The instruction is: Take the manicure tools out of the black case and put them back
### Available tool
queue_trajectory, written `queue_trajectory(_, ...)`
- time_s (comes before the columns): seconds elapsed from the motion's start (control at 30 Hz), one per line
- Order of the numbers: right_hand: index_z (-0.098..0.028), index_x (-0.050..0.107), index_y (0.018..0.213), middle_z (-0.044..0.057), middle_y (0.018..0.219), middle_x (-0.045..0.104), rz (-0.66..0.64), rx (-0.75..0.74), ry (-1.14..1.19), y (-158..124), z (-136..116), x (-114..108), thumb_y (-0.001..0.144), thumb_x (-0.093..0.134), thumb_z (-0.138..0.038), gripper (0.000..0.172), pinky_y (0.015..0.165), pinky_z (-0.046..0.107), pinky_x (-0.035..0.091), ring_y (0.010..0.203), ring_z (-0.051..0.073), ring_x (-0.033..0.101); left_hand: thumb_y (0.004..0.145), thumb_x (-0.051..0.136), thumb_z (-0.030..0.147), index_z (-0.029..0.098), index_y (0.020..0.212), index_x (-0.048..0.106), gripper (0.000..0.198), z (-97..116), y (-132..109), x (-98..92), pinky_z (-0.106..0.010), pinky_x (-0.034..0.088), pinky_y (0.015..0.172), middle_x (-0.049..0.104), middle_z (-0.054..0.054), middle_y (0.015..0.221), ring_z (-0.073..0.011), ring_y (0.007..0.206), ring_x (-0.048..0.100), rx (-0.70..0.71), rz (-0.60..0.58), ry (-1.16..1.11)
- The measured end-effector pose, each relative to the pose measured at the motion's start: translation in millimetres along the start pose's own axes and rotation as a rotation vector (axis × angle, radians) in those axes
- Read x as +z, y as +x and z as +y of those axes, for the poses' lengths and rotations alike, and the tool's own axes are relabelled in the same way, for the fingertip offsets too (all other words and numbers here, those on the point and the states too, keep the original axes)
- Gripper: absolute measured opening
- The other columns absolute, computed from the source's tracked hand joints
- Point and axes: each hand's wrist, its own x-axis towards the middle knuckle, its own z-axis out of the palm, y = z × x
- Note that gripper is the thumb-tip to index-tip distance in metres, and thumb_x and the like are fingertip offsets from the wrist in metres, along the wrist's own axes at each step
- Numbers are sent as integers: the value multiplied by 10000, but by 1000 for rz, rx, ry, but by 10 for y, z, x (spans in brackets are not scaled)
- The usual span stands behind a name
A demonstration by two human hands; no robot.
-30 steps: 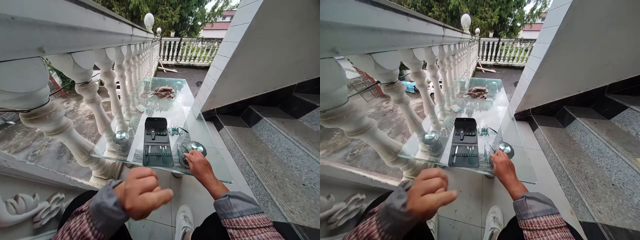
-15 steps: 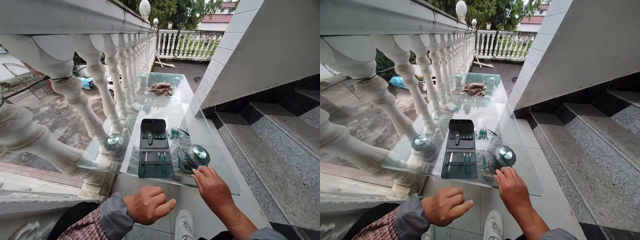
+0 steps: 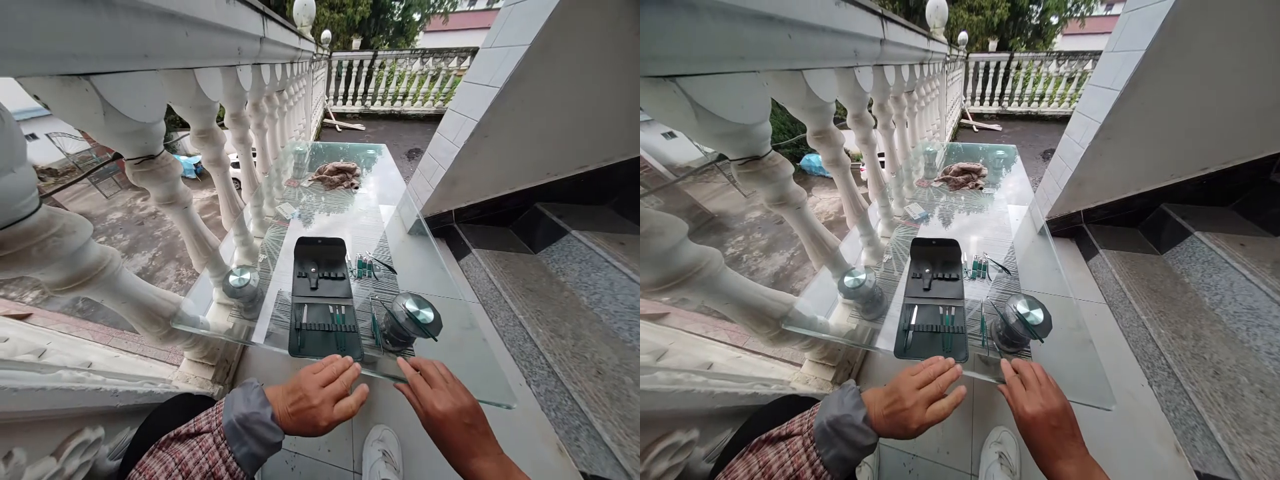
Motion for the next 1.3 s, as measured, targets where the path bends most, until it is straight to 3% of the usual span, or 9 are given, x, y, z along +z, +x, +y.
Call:
queue_trajectory(0.17, -149, 634, 940, 83, 815, 631, -7, 7, 44, -47, -16, -32, 858, 409, -55, 257, 719, 293, 441, 780, 175, 576, 895, 405, 163, 82, 1175, 483, 302, -15, -13, 11, -414, 410, 992, 558, -173, 1206, -277, 1159, 502, -20, -53, 38)
queue_trajectory(0.3, -194, 624, 993, 57, 800, 635, -69, 120, 304, -36, 19, -57, 865, 413, -106, 262, 694, 267, 462, 751, 158, 593, 895, 411, 164, 87, 1186, 473, 307, -39, -34, 48, -428, 393, 1006, 540, -179, 1232, -280, 1185, 479, -23, -99, 77)
queue_trajectory(0.43, -228, 603, 1083, 18, 728, 592, -218, 489, 795, 139, 47, -164, 834, 518, -313, 276, 621, 245, 479, 665, 141, 574, 894, 428, 177, 86, 1192, 472, 314, -45, -37, 73, -438, 371, 1021, 517, -185, 1259, -292, 1217, 444, 2, -103, 105)
queue_trajectory(0.57, -181, 625, 951, 4, 683, 554, -238, 960, 1278, 425, 19, -203, 728, 623, -439, 341, 551, 259, 466, 580, 125, 531, 883, 427, 160, 89, 1168, 493, 301, -49, -25, 95, -430, 370, 1022, 535, -175, 1240, -285, 1198, 465, 15, -93, 111)
queue_trajectory(0.73, -162, 611, 806, 3, 691, 554, -171, 1215, 1714, 727, -16, -66, 596, 753, -430, 369, 572, 263, 468, 599, 112, 530, 873, 426, 154, 93, 1155, 502, 298, -79, -27, 128, -419, 380, 1012, 541, -172, 1234, -272, 1177, 487, 19, -88, 101)
queue_trajectory(0.83, -159, 632, 763, 12, 743, 571, -110, 1242, 1717, 849, -17, 13, 579, 764, -432, 355, 612, 258, 468, 651, 111, 532, 868, 432, 154, 95, 1155, 502, 302, -93, -31, 127, -415, 379, 1013, 543, -170, 1233, -270, 1180, 484, 32, -95, 96)
queue_trajectory(0.93, -154, 657, 792, -4, 718, 562, -81, 1185, 1594, 956, -6, 83, 579, 755, -435, 366, 546, 226, 420, 571, 75, 466, 868, 435, 163, 96, 1157, 505, 305, -99, -37, 129, -414, 378, 1016, 540, -166, 1238, -270, 1186, 477, 32, -97, 90)
queue_trajectory(1.07, -158, 638, 909, -28, 647, 513, -63, 1089, 1538, 1106, -1, 202, 589, 734, -415, 422, 471, 222, 388, 534, 82, 451, 870, 441, 181, 95, 1161, 507, 311, -108, -49, 151, -420, 376, 1018, 530, -172, 1251, -275, 1201, 463, 28, -104, 73)
queue_trajectory(1.3, -207, 500, 1206, -50, 700, 476, -145, 968, 1388, 1287, -67, 364, 683, 595, -365, 555, 448, 239, 460, 502, 87, 514, 874, 454, 186, 100, 1114, 538, 269, -131, -43, 162, -410, 382, 1017, 535, -167, 1248, -267, 1188, 478, 31, -93, 56)
